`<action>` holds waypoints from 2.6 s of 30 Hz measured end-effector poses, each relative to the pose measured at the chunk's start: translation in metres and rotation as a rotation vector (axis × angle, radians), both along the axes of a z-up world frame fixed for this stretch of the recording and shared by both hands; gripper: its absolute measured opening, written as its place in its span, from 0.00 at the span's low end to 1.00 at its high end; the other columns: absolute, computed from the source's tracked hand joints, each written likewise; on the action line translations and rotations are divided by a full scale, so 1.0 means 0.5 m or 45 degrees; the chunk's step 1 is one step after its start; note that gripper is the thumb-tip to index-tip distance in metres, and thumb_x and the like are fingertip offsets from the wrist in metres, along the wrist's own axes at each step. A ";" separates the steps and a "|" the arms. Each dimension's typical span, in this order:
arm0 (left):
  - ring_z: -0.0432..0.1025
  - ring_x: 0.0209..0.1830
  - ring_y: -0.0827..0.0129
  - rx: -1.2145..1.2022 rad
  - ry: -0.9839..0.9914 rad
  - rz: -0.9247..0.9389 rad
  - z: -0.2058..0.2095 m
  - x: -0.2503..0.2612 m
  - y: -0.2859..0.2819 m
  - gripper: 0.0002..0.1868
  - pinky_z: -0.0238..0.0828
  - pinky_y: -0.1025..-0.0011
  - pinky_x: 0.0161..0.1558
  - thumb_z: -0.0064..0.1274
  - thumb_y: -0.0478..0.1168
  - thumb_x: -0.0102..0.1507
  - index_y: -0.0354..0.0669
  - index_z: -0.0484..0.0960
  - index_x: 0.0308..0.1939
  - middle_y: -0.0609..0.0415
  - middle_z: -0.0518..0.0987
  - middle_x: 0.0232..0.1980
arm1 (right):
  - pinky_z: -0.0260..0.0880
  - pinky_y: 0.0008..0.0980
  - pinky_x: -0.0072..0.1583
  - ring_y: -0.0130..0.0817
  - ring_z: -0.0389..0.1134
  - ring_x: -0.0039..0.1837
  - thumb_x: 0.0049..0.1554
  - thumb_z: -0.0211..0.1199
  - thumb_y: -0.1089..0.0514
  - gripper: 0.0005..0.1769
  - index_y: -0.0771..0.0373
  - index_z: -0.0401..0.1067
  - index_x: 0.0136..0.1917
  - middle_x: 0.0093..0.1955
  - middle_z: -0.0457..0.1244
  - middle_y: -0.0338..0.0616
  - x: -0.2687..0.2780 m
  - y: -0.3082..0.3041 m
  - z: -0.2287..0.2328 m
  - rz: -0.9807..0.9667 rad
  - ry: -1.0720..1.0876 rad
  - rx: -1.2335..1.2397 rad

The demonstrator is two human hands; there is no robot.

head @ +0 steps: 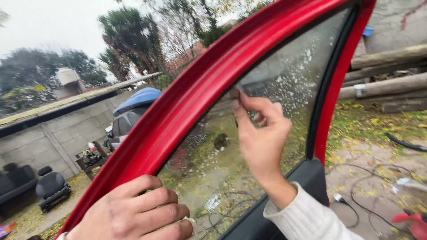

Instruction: The person cleans the interior of a red car's driver-side window using a spray bottle and a white cloth. They spray the glass and wipe it repeatedly, focusing on the edges and the area around the door panel.

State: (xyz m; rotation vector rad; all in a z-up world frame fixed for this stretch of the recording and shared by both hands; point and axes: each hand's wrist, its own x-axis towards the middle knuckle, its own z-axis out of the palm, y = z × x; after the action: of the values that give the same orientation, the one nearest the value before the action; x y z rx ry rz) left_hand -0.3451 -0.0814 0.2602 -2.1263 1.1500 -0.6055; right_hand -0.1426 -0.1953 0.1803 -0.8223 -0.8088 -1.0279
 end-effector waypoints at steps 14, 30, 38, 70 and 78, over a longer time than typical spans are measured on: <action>0.76 0.41 0.75 -0.055 -0.059 -0.142 0.006 -0.001 0.009 0.09 0.72 0.74 0.43 0.54 0.40 0.58 0.52 0.77 0.42 0.65 0.79 0.41 | 0.62 0.34 0.57 0.29 0.64 0.52 0.54 0.69 0.68 0.05 0.59 0.78 0.43 0.47 0.70 0.37 0.003 -0.010 -0.015 -0.177 0.043 -0.080; 0.74 0.39 0.68 0.093 -0.032 0.036 -0.099 -0.127 0.148 0.08 0.73 0.71 0.44 0.59 0.39 0.59 0.48 0.76 0.40 0.61 0.75 0.39 | 0.57 0.32 0.51 0.28 0.60 0.48 0.53 0.75 0.64 0.06 0.57 0.80 0.42 0.44 0.70 0.34 -0.084 0.029 -0.065 -0.041 -0.078 -0.275; 0.76 0.37 0.66 -0.128 0.048 -0.091 -0.048 -0.129 0.061 0.11 0.74 0.69 0.43 0.56 0.39 0.55 0.43 0.78 0.40 0.54 0.79 0.39 | 0.54 0.35 0.48 0.32 0.59 0.45 0.48 0.78 0.63 0.08 0.55 0.81 0.40 0.43 0.70 0.32 -0.152 0.031 -0.082 -0.047 -0.269 -0.525; 0.76 0.31 0.57 -0.881 -0.061 -0.052 -0.152 -0.216 0.076 0.31 0.67 0.62 0.37 0.33 0.55 0.75 0.33 0.82 0.37 0.46 0.80 0.34 | 0.55 0.34 0.53 0.31 0.60 0.48 0.56 0.77 0.64 0.10 0.53 0.77 0.44 0.50 0.68 0.26 -0.269 0.095 -0.180 0.014 0.015 -0.447; 0.65 0.21 0.63 -0.785 -0.026 -0.095 -0.158 -0.215 0.111 0.25 0.57 0.61 0.27 0.34 0.47 0.71 0.42 0.72 0.22 0.50 0.76 0.27 | 0.54 0.38 0.53 0.33 0.64 0.50 0.49 0.77 0.61 0.11 0.50 0.78 0.44 0.49 0.68 0.27 -0.330 0.140 -0.217 0.042 -0.225 -0.475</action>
State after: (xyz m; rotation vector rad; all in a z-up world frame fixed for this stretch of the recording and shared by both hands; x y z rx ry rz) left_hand -0.4528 -0.0261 0.1814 -2.5768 1.1328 -1.1288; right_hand -0.3077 -0.1252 0.0719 -1.0390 -1.1843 -0.9418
